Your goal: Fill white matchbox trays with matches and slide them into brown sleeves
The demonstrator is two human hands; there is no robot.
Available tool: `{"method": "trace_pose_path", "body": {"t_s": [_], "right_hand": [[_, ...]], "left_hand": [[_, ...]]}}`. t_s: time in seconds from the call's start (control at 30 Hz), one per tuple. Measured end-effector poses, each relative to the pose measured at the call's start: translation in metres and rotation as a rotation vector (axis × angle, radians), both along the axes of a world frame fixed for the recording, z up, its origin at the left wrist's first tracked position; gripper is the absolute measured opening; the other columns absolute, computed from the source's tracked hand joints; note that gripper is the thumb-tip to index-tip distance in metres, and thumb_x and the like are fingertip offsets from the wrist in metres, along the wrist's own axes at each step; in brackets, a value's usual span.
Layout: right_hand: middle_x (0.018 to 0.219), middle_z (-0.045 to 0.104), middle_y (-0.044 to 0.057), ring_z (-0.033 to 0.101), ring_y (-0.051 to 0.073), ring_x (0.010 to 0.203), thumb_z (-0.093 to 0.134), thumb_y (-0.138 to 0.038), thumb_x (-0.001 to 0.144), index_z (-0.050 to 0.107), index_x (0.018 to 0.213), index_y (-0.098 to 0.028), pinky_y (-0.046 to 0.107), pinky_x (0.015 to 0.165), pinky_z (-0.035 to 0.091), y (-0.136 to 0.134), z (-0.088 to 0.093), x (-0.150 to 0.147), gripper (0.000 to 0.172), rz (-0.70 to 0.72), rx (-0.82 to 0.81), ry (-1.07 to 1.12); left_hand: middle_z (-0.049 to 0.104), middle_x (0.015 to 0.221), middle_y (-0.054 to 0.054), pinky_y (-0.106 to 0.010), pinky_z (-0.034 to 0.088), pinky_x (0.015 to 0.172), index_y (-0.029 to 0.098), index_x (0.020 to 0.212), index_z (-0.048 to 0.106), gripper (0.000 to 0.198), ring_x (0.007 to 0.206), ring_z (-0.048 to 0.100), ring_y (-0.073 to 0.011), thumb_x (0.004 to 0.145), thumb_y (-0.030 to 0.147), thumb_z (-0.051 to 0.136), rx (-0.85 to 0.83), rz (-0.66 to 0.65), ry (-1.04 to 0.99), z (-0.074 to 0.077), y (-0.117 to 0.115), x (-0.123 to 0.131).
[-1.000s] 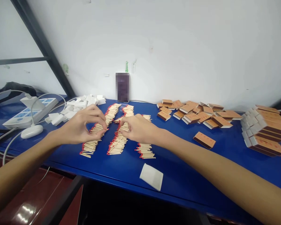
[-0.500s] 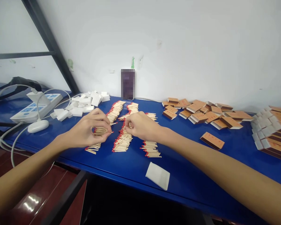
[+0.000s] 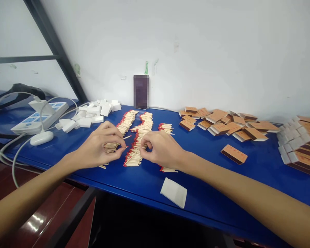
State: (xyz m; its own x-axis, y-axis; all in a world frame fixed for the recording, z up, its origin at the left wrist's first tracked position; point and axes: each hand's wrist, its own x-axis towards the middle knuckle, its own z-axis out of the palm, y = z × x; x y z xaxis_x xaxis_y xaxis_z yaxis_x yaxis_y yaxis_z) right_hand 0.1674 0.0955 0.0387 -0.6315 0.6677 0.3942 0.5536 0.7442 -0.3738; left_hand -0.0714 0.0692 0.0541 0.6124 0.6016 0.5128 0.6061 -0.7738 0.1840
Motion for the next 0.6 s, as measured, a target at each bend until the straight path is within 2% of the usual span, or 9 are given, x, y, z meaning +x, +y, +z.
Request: {"method": "trace_pose_path", "body": {"t_s": [0.1, 0.3, 0.47, 0.6], "right_hand": [[0.059, 0.051, -0.004, 0.044, 0.009, 0.053, 0.062, -0.020, 0.076, 0.065, 0.074, -0.018, 0.023, 0.055, 0.033, -0.003, 0.006, 0.003, 0.004, -0.018, -0.023, 0.026], [0.059, 0.056, -0.005, 0.042, 0.007, 0.049, 0.063, -0.024, 0.083, 0.069, 0.080, -0.018, 0.022, 0.054, 0.035, -0.014, 0.013, 0.001, 0.009, 0.103, -0.113, 0.131], [0.063, 0.063, -0.003, 0.047, 0.007, 0.051, 0.062, -0.021, 0.085, 0.069, 0.078, -0.018, 0.022, 0.053, 0.038, -0.018, 0.011, -0.007, 0.010, 0.092, -0.031, 0.293], [0.073, 0.069, 0.000, 0.056, 0.009, 0.054, 0.060, -0.023, 0.085, 0.066, 0.081, -0.018, 0.023, 0.055, 0.045, -0.018, 0.020, -0.007, 0.009, 0.049, -0.014, 0.363]], "left_hand": [[0.066, 0.087, -0.002, -0.035, 0.038, 0.081, 0.020, 0.082, 0.070, 0.011, 0.087, 0.047, -0.0187, 0.087, 0.022, 0.061, 0.009, 0.004, 0.052, -0.005, -0.002, 0.008], [0.066, 0.085, -0.003, -0.035, 0.036, 0.076, 0.019, 0.082, 0.069, 0.012, 0.085, 0.047, -0.0194, 0.089, 0.022, 0.059, 0.138, 0.028, 0.064, -0.010, -0.003, 0.020], [0.067, 0.084, -0.002, -0.036, 0.041, 0.079, 0.019, 0.080, 0.069, 0.011, 0.085, 0.050, -0.0187, 0.088, 0.020, 0.061, 0.168, 0.050, -0.089, -0.005, -0.006, 0.027], [0.069, 0.086, -0.002, -0.035, 0.045, 0.080, 0.021, 0.088, 0.072, 0.012, 0.085, 0.053, -0.0185, 0.090, 0.025, 0.061, 0.158, 0.105, -0.166, 0.003, -0.010, 0.025]]}}
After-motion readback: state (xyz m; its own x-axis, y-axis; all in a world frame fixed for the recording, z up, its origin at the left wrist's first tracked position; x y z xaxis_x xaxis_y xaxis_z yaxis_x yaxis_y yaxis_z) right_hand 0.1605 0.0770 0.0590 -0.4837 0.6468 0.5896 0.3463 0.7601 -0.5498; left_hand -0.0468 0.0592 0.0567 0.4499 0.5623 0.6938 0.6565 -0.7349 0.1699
